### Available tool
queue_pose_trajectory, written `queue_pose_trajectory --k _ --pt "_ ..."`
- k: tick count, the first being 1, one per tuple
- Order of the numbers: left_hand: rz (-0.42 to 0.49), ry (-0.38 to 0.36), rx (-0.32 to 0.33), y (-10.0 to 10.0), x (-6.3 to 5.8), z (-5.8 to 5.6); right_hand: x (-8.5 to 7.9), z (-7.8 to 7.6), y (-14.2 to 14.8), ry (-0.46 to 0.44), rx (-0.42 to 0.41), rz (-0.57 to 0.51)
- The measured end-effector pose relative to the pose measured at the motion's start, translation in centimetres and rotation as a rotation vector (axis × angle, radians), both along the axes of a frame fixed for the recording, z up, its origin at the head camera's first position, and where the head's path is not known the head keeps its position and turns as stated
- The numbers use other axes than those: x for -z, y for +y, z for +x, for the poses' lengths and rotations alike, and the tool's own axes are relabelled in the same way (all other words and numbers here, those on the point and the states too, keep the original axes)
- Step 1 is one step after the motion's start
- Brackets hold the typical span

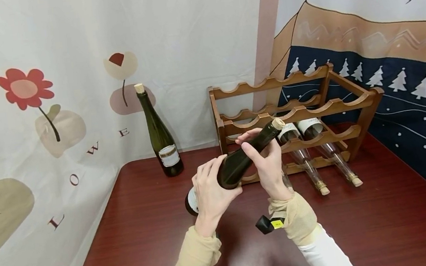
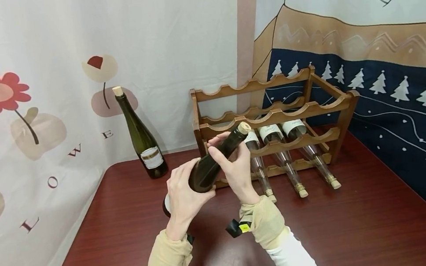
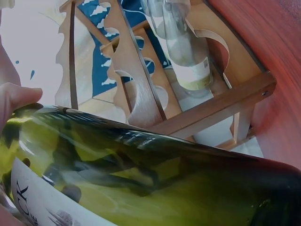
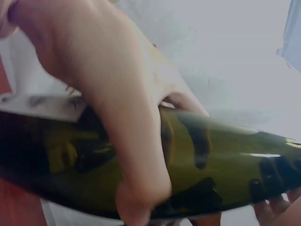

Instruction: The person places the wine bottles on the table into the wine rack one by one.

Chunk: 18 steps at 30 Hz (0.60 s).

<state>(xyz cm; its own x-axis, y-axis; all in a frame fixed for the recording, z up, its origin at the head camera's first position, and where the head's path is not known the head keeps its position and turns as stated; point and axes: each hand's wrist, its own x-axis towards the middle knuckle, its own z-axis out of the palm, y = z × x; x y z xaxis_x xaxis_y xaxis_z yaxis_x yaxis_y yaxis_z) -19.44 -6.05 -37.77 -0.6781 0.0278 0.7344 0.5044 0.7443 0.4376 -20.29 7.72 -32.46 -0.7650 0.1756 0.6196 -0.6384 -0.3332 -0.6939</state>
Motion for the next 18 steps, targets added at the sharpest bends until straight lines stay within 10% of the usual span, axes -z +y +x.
queue_pose_trajectory --k 18 --pt "-0.061 0.074 0.004 1.08 0.22 0.53 0.06 -0.03 -1.07 0.041 -0.022 -0.396"
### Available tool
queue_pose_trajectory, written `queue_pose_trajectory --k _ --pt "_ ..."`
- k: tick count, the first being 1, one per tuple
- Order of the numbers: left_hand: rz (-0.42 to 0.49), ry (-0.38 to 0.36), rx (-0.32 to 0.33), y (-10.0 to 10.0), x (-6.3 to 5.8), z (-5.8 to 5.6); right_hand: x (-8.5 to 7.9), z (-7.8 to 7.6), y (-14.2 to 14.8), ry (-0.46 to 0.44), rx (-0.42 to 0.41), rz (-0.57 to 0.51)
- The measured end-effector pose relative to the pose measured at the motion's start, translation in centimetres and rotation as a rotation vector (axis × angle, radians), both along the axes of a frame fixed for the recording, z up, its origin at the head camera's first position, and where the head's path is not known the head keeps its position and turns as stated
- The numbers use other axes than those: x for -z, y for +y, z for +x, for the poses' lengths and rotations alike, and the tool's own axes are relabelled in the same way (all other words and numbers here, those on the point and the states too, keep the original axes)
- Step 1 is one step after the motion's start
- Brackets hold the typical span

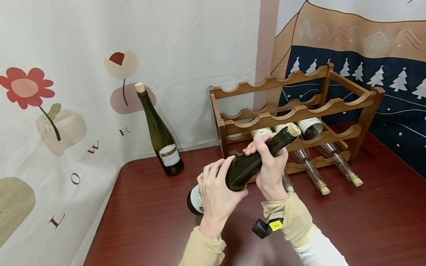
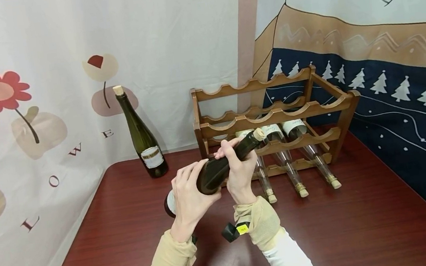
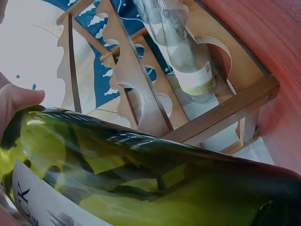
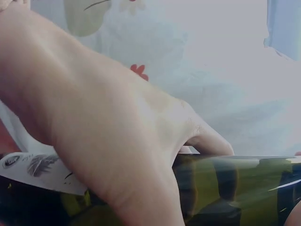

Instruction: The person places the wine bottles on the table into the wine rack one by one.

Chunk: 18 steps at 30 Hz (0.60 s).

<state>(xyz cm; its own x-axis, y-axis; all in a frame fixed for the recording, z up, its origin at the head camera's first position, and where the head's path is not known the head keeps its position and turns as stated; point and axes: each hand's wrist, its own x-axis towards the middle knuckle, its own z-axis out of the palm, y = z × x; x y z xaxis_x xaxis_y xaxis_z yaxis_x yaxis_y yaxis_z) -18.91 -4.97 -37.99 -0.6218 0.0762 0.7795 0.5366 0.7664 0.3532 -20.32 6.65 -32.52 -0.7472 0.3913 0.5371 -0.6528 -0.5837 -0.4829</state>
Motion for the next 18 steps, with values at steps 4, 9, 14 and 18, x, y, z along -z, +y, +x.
queue_pose_trajectory --k 4,9,14,18 --pt "-0.023 0.028 0.004 0.2 0.1 0.0 0.0 0.0 0.1 -0.013 0.022 -0.047" --pt "-0.054 0.058 0.013 0.3 0.2 -0.1 0.1 0.1 0.3 -0.023 0.059 -0.114" --pt "-0.117 0.075 0.02 0.3 0.2 -0.2 0.4 0.0 0.7 -0.032 0.079 -0.182" --pt "-0.183 0.055 0.034 -0.1 0.1 -0.3 0.9 -0.2 1.1 -0.057 0.066 -0.229"
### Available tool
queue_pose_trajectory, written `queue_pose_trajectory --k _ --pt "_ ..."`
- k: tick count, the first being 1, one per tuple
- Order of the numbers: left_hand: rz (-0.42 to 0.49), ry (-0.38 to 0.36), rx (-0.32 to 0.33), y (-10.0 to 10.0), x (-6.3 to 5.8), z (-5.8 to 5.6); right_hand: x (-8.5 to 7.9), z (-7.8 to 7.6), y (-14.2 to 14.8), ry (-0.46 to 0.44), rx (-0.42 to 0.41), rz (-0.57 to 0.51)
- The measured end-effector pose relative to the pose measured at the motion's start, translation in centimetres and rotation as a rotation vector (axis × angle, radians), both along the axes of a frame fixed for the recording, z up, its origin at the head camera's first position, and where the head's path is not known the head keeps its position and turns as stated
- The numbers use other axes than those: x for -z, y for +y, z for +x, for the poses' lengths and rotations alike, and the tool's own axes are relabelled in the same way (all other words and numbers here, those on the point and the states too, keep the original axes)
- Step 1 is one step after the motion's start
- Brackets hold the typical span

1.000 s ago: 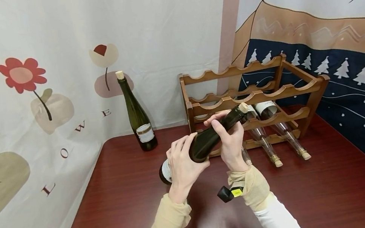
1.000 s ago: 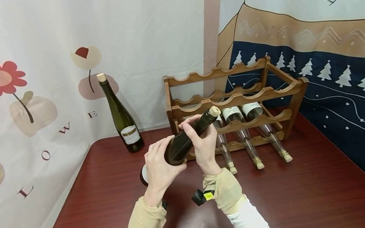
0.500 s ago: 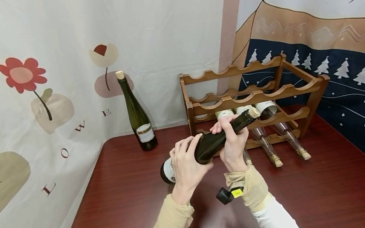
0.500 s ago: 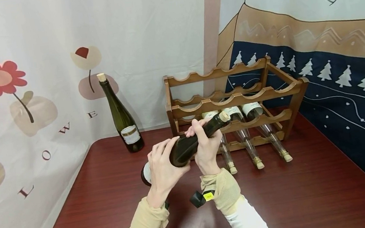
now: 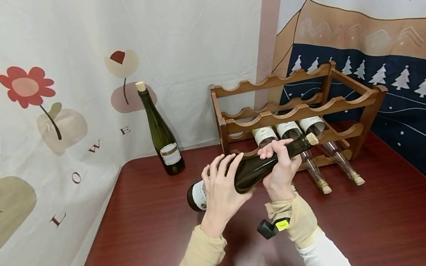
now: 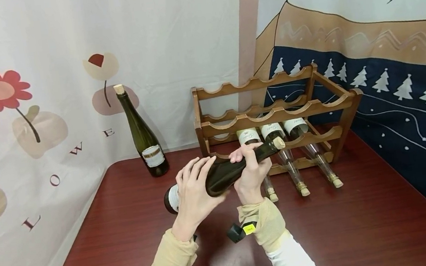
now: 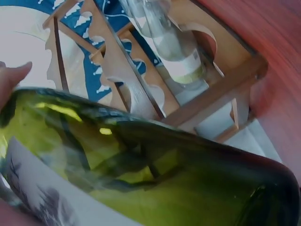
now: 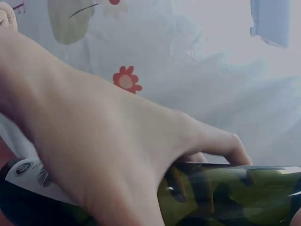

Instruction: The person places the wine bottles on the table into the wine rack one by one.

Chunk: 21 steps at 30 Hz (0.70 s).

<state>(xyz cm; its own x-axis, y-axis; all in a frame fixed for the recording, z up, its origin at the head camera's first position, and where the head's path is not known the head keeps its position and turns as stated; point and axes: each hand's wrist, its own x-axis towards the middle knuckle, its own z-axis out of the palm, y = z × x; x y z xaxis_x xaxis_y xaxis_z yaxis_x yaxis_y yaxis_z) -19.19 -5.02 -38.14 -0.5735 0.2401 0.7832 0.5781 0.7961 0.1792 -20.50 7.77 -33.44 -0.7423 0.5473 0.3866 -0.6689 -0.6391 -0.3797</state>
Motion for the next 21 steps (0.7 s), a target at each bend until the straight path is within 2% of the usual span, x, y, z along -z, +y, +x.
queue_pose_trajectory --k 7,14,18,21 --pt "-0.125 -0.053 0.001 -1.7 -0.2 -0.6 0.6 -0.4 1.3 -0.026 -0.053 -0.098" --pt "-0.236 -0.072 0.015 -3.4 0.0 -1.4 0.5 -0.4 2.7 -0.06 -0.05 -0.165" --pt "-0.259 -0.086 0.021 -3.8 0.3 -1.8 0.5 -0.3 3.2 -0.083 -0.061 -0.203" --pt "-0.249 -0.062 0.036 -3.7 0.7 -2.0 0.6 -0.3 3.4 -0.082 -0.062 -0.215"
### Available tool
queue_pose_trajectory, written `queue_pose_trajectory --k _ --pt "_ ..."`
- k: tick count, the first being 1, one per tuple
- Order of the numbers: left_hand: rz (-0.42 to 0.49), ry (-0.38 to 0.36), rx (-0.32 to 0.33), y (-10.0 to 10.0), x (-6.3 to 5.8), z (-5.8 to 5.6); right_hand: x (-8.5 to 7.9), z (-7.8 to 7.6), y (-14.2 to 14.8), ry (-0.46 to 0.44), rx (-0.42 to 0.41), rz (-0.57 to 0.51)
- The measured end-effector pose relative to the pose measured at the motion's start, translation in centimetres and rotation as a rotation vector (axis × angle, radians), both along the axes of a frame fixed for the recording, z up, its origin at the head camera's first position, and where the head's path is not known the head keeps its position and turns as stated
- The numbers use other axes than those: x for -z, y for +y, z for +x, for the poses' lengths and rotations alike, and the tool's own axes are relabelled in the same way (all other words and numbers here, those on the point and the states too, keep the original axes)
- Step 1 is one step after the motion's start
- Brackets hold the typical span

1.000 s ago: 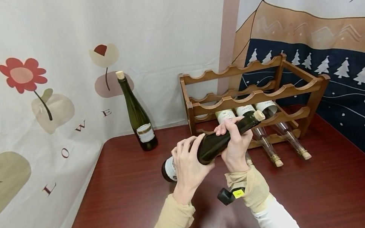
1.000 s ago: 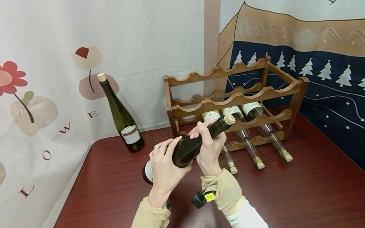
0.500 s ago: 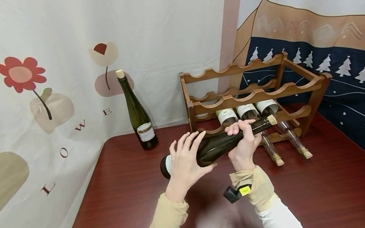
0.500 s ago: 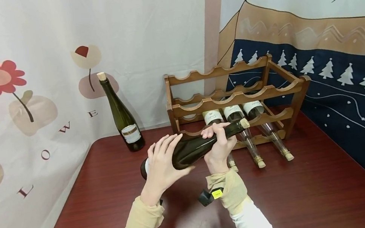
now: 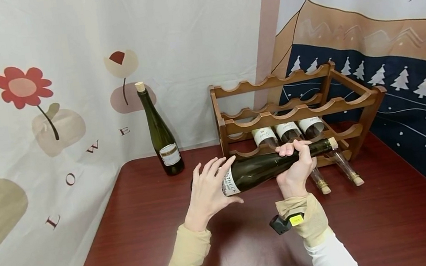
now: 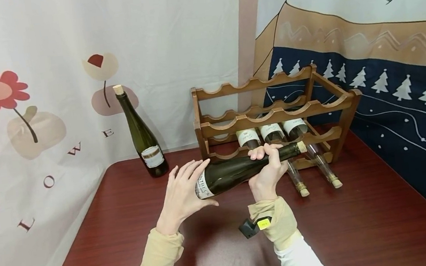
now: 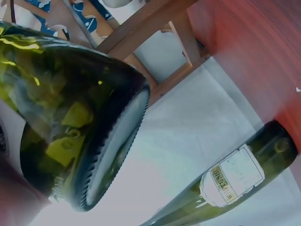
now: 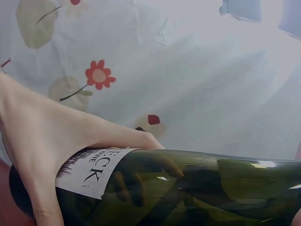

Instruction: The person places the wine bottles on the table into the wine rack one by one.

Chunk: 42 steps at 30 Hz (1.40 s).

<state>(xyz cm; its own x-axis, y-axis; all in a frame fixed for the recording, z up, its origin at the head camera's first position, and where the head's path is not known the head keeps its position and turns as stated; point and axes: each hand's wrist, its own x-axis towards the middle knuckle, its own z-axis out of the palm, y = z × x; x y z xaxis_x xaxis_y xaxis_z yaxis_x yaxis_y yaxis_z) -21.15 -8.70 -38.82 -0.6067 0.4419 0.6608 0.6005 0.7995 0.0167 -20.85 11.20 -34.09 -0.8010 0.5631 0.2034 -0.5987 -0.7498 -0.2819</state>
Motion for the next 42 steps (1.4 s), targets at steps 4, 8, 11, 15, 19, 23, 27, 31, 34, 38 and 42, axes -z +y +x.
queue_pose_trajectory --k 4,8,11,15,19,23,27,31,34,38,42 --pt "0.026 0.038 0.026 0.2 0.3 -0.1 0.2 0.0 0.2 0.001 -0.003 -0.004" --pt "0.047 0.045 0.031 0.3 0.3 -0.1 0.4 0.0 0.3 0.012 -0.021 -0.01" --pt "0.048 0.032 0.03 0.3 0.3 0.0 0.6 -0.1 0.4 0.025 -0.04 0.004" --pt "0.042 0.013 0.026 0.2 0.2 0.1 1.0 -0.2 0.4 0.028 -0.04 0.073" --pt "0.052 -0.004 0.023 0.0 0.0 0.2 1.9 -0.3 0.9 0.019 -0.007 0.238" --pt "0.072 -0.006 0.01 -0.4 -0.5 0.4 4.2 -1.3 2.6 0.003 0.005 0.511" --pt "0.076 -0.002 -0.003 -0.7 -0.9 0.5 2.8 0.6 3.8 -0.3 0.139 0.963" --pt "0.072 -0.004 -0.016 -1.0 -1.1 0.8 1.3 2.2 4.7 -0.638 0.34 1.495" --pt "0.075 -0.008 -0.022 -1.2 -1.2 0.8 0.7 3.2 5.4 -0.716 0.55 1.827" --pt "0.086 -0.009 -0.018 -1.2 -1.5 0.9 0.0 4.3 6.0 -0.567 0.862 2.001" --pt "0.086 0.009 -0.018 -1.2 -1.7 1.1 -0.4 4.6 6.4 -0.219 1.1 1.987"
